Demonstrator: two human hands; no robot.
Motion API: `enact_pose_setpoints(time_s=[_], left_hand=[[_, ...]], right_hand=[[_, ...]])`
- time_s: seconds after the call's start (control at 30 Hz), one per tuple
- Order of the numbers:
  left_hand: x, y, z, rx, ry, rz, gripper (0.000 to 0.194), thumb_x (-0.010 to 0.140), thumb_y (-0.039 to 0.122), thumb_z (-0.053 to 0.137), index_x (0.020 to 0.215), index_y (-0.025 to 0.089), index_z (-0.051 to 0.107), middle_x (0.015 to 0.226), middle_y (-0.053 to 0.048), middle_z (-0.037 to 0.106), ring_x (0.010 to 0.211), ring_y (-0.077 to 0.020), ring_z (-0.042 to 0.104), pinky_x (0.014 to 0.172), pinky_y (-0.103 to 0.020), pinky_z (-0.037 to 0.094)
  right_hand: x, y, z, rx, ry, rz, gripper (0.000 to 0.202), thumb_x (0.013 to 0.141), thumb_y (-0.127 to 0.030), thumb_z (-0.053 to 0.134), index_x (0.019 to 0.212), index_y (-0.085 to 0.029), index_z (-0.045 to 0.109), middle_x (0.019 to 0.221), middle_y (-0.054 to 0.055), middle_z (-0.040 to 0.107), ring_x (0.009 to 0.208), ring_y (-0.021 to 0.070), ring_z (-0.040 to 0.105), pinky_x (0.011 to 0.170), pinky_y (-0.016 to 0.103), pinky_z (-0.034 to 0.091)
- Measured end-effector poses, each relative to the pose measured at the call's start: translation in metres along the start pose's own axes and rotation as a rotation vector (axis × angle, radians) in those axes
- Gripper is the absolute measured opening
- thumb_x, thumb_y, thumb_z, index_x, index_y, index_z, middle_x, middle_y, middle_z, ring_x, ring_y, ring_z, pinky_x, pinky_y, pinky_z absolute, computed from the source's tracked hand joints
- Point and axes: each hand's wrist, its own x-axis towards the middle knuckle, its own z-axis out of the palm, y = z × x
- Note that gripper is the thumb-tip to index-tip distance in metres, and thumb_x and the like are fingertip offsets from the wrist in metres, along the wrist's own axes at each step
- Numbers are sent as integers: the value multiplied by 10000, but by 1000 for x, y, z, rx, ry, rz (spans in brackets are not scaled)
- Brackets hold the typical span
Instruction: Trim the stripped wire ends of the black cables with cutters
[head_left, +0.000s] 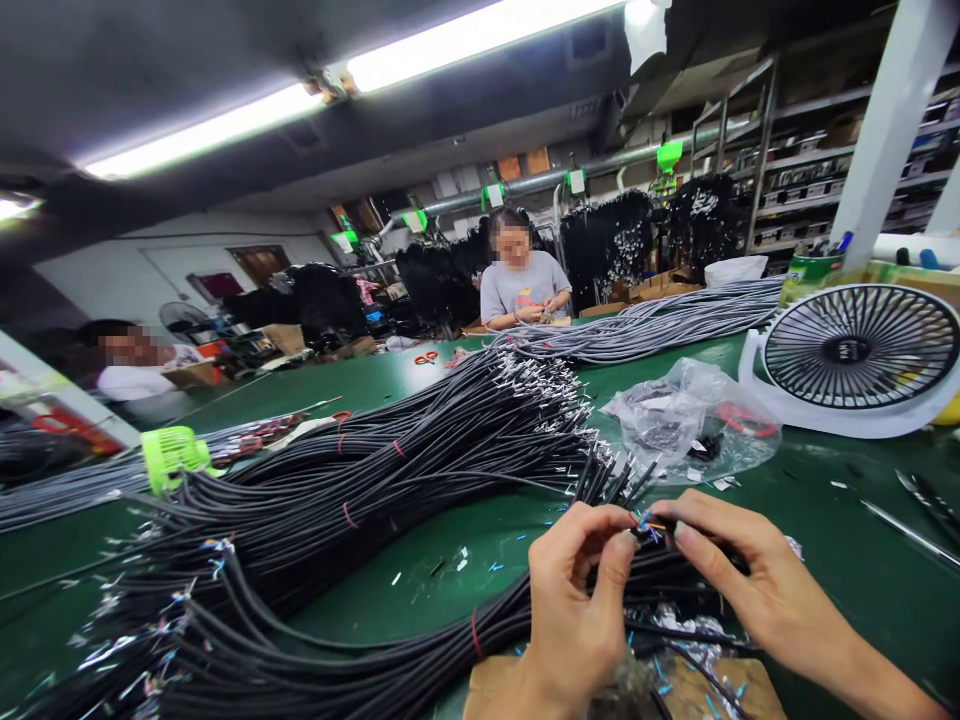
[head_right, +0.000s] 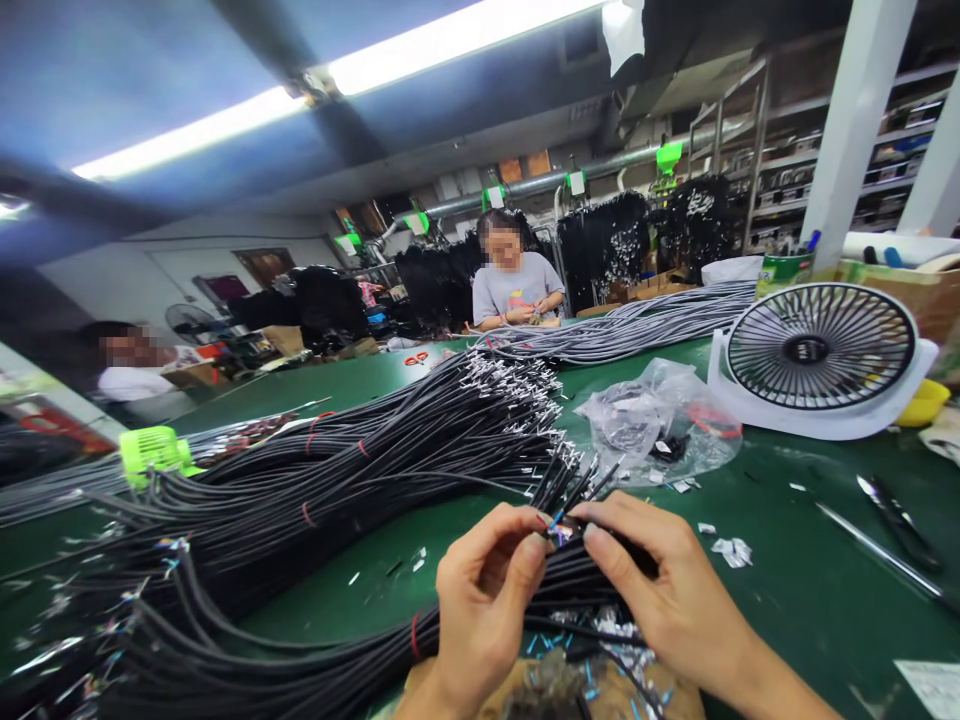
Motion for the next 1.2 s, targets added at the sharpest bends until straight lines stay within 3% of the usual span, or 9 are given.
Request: enact_pose_setpoints(time_s=[0.5, 0.67, 0.83, 0.97, 1.2], left_hand=[[6, 8, -3, 213, -33, 187, 154, 803, 80, 533, 887, 175, 620, 759, -14, 618, 678, -102, 574, 607, -187, 455], [5, 7, -4, 311, -31, 261, 188, 796, 59, 527, 925, 166, 612, 780, -28, 634, 691, -114, 585, 638, -213, 474], [4, 7, -4, 453, -20, 439, 268, 780, 2, 531, 990, 160, 586, 839, -47, 649, 760, -122, 604, 683, -214, 496], [4, 3, -4, 621, 86, 563, 294, 736, 20, 638, 985, 167, 580, 812, -34, 653, 707, -115, 613, 648, -198, 499], [5, 4, -7, 594, 36, 483, 201, 788, 0, 530, 917, 135, 604, 769, -42, 656, 684, -109, 605, 642, -194, 468]], right_hand=[[1, -3, 0, 2, 14, -30, 252, 888, -304, 475, 1019, -247, 683, 840, 38, 677, 832, 180, 635, 692, 256, 522], [2, -3, 0, -13, 22, -37, 250, 884, -300, 481, 1016, -248, 687, 820, 52, 683, 905, 213, 631, 649, 264, 534], [2, -1, -2, -18, 21, -12, 249, 879, -313, 492, 1026, -249, 682, 809, 47, 681, 902, 212, 632, 652, 265, 538], [1, -2, 0, -32, 54, 9, 244, 871, -321, 503, 1002, -240, 693, 854, 49, 688, 870, 202, 639, 701, 274, 542], [-4, -4, 8, -115, 147, -55, 238, 873, -287, 505, 999, -199, 687, 878, 58, 682, 814, 167, 643, 734, 252, 531]])
